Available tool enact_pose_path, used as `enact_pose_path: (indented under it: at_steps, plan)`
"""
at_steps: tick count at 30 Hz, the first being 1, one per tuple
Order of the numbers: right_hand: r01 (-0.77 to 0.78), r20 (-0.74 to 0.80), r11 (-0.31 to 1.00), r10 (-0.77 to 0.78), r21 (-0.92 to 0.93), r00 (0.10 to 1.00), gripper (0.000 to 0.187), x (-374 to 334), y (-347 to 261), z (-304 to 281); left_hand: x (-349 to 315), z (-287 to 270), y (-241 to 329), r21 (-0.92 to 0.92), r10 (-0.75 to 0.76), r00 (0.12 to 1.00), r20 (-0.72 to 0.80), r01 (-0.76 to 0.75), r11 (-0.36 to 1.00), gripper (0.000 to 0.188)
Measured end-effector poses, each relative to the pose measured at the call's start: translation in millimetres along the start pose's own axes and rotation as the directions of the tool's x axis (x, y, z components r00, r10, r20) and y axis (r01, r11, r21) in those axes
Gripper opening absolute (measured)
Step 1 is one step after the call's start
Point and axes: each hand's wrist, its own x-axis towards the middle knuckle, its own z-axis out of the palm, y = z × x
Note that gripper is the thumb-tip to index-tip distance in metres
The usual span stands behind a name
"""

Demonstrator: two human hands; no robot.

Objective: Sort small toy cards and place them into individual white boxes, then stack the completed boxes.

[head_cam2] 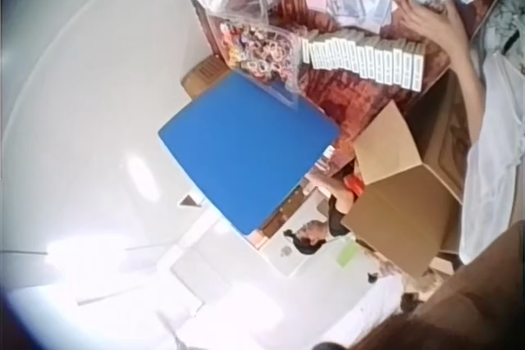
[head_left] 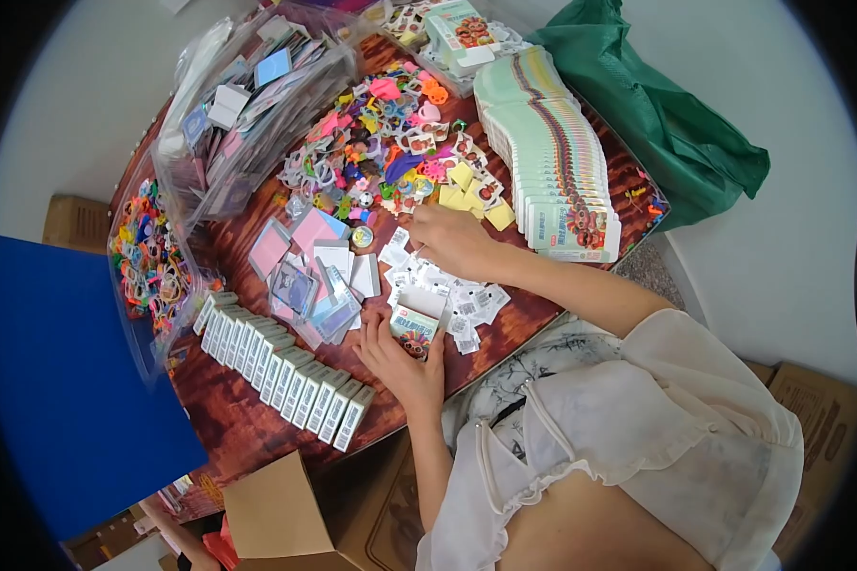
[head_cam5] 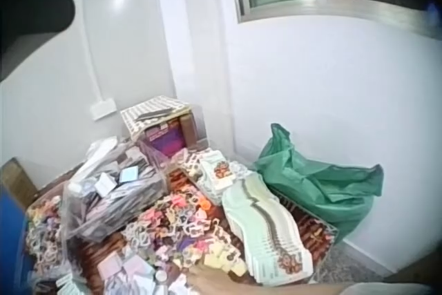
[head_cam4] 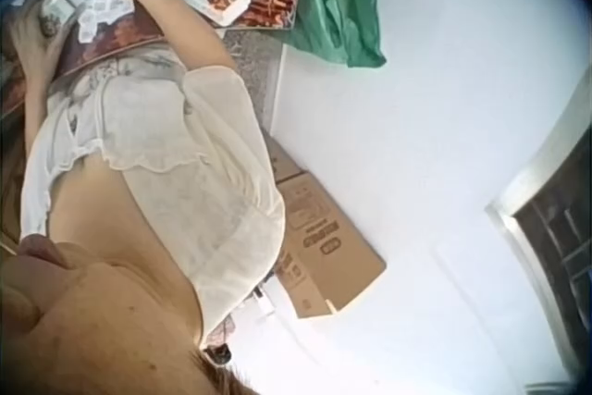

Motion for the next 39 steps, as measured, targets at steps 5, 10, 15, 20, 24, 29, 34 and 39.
enact_pose_path:
  at_steps: [5, 10, 15, 20, 24, 29, 34, 39]
  plan:
    - [-0.159, -0.008, 0.882, 0.182, 0.444, 0.983, 0.009, 0, 21, -11, -1, 0, 0, -0.003, -0.004, 1.000, -0.003, 0.004, 1.000, 0.074]
    - [-0.386, 0.092, 0.730, 0.410, 0.564, 0.908, 0.010, -7, 37, -39, 1, -1, -1, -0.005, 0.000, 1.000, 0.000, 0.000, 1.000, 0.074]
    - [-0.308, 0.094, 0.823, 0.301, 0.478, 0.949, 0.008, -16, 24, -30, -1, 1, -5, 0.006, 0.011, 1.000, -0.016, -0.011, 1.000, 0.074]
    - [-0.062, -0.057, 0.995, 0.067, 0.081, 0.996, 0.008, -25, 9, -5, 1, 0, 0, -0.011, 0.029, 1.000, -0.013, -0.029, 1.000, 0.074]
    - [-0.085, 0.037, 0.993, 0.082, 0.080, 0.996, 0.008, -25, 7, -10, 1, 0, -1, -0.015, 0.013, 1.000, -0.010, -0.013, 1.000, 0.074]
    - [-0.193, -0.094, 0.830, 0.281, 0.524, 0.955, 0.005, -23, 25, -29, 2, -2, 1, -0.032, 0.009, 1.000, -0.017, -0.009, 0.999, 0.073]
    - [-0.425, 0.172, 0.779, 0.392, 0.460, 0.904, 0.005, -31, 22, -46, 2, -2, -1, -0.036, 0.006, 1.000, -0.018, -0.006, 0.999, 0.073]
    - [-0.298, -0.099, 0.935, 0.321, 0.192, 0.942, 0.018, -33, 9, -33, 3, -2, 0, -0.029, 0.012, 1.000, -0.016, -0.012, 1.000, 0.074]
